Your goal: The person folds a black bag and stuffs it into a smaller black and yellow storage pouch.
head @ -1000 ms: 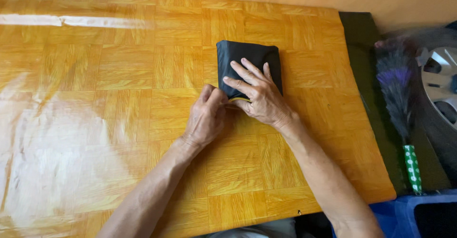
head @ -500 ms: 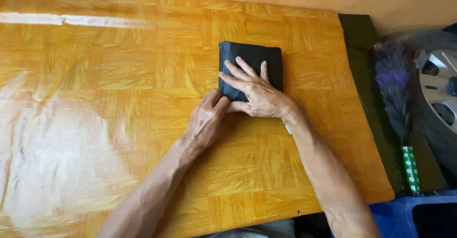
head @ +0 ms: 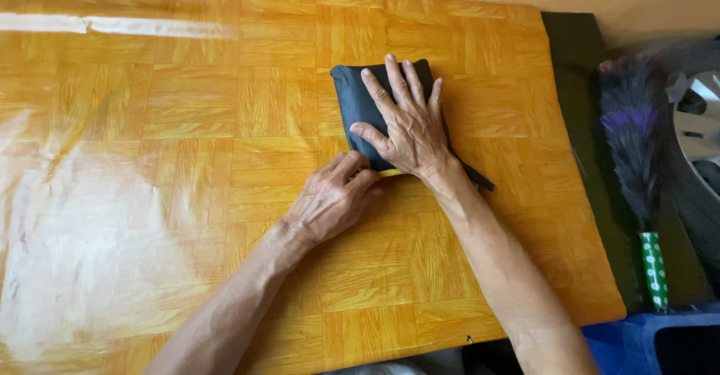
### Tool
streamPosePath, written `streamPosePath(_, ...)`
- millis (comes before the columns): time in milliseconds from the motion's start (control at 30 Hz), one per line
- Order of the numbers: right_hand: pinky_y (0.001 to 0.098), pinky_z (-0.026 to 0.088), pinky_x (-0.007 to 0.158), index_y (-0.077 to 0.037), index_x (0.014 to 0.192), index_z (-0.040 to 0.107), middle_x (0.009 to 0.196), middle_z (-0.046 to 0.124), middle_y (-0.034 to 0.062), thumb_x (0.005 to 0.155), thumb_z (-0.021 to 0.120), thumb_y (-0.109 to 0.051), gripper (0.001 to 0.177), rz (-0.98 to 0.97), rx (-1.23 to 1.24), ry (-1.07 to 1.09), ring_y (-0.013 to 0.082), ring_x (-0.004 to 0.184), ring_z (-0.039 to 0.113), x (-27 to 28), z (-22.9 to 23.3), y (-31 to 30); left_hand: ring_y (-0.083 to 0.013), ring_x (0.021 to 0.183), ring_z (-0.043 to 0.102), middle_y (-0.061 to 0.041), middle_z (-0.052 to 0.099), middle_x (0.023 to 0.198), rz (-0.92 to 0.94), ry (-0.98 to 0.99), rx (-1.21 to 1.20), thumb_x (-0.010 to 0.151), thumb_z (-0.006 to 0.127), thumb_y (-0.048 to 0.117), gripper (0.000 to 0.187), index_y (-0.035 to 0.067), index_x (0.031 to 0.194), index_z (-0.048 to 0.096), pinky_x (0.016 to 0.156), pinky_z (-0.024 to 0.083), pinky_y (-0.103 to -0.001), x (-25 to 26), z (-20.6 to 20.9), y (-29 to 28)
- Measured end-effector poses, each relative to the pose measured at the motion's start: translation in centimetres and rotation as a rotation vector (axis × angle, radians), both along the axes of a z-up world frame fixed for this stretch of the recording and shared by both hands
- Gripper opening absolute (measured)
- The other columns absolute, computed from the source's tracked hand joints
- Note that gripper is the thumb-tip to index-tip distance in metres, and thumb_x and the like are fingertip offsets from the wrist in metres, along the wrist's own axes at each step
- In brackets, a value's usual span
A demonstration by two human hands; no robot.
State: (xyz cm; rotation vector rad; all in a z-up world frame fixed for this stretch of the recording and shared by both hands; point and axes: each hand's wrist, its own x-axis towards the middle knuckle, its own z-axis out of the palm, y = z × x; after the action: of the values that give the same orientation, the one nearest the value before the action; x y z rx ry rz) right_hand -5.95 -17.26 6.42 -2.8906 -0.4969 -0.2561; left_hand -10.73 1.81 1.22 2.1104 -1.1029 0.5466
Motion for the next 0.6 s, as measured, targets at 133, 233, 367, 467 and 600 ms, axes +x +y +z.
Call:
streamPosePath(133, 0.0827, 0.008, 0.112, -0.022, 0.165, 0.023, 0.169, 0.013, 0.0192, 0.099, 0.043, -0.073, 0.086, -0.004, -0.002, -0.094, 0.0439, 0.155, 0.012, -0.3, -0.8, -0.3, -0.0314, 0.086, 0.066, -0.01, 0.054, 0.1, 0.132, -0.01, -0.121, 0.097, 0.069, 0.045, 0.043, 0.009, 0.12, 0.064, 0.071, 0.059, -0.042, 0.2, 3.1, 0.0)
streamPosePath(233, 0.0761, 0.007, 0.117, -0.016, 0.167, 0.014, 0.17, 0.014, 0.019, 0.099, 0.051, -0.07, 0.094, -0.029, 0.035, -0.161, 0.0407, 0.157, 0.012, -0.2, -2.1, -0.7, -0.0407, 0.118, 0.061, -0.018, 0.058, 0.123, 0.09, -0.023, -0.164, 0.106, 0.059, 0.029, 0.043, 0.004, 0.14, 0.056, 0.092, 0.054, -0.047, 2.0, 5.2, -0.1)
streamPosePath(367, 0.0694, 0.011, 0.124, -0.007, 0.165, 0.015, 0.17, 0.008, 0.0227, 0.089, 0.075, -0.059, 0.111, -0.077, 0.168, -0.233, 0.0419, 0.158, 0.011, 0.4, -4.6, -1.3, -0.0494, 0.149, 0.029, -0.029, 0.04, 0.156, 0.128, 0.114, -0.017, 0.109, 0.051, 0.044, 0.062, 0.001, 0.154, 0.043, 0.119, 0.03, -0.061, 4.7, 4.1, -1.8)
streamPosePath(467, 0.0653, 0.017, 0.125, 0.001, 0.16, 0.021, 0.167, 0.012, 0.027, 0.082, 0.078, -0.048, 0.108, -0.081, 0.215, -0.273, 0.0436, 0.156, 0.016, 0.3, -4.2, -1.0, -0.0489, 0.15, 0.026, -0.028, 0.027, 0.164, 0.141, 0.323, 0.175, 0.11, 0.041, 0.053, 0.073, -0.002, 0.157, 0.035, 0.118, 0.029, -0.064, 5.8, 4.1, -1.5)
streamPosePath(600, 0.064, 0.022, 0.122, 0.002, 0.154, 0.033, 0.162, 0.025, 0.0267, 0.076, 0.075, -0.049, 0.102, -0.084, 0.222, -0.289, 0.0443, 0.152, 0.027, 0.5, -4.5, -1.0, -0.0458, 0.144, 0.039, -0.022, 0.028, 0.166, 0.181, 0.345, 0.291, 0.11, 0.036, 0.054, 0.072, 0.003, 0.161, 0.029, 0.106, 0.041, -0.06, 5.7, 4.9, -1.4)
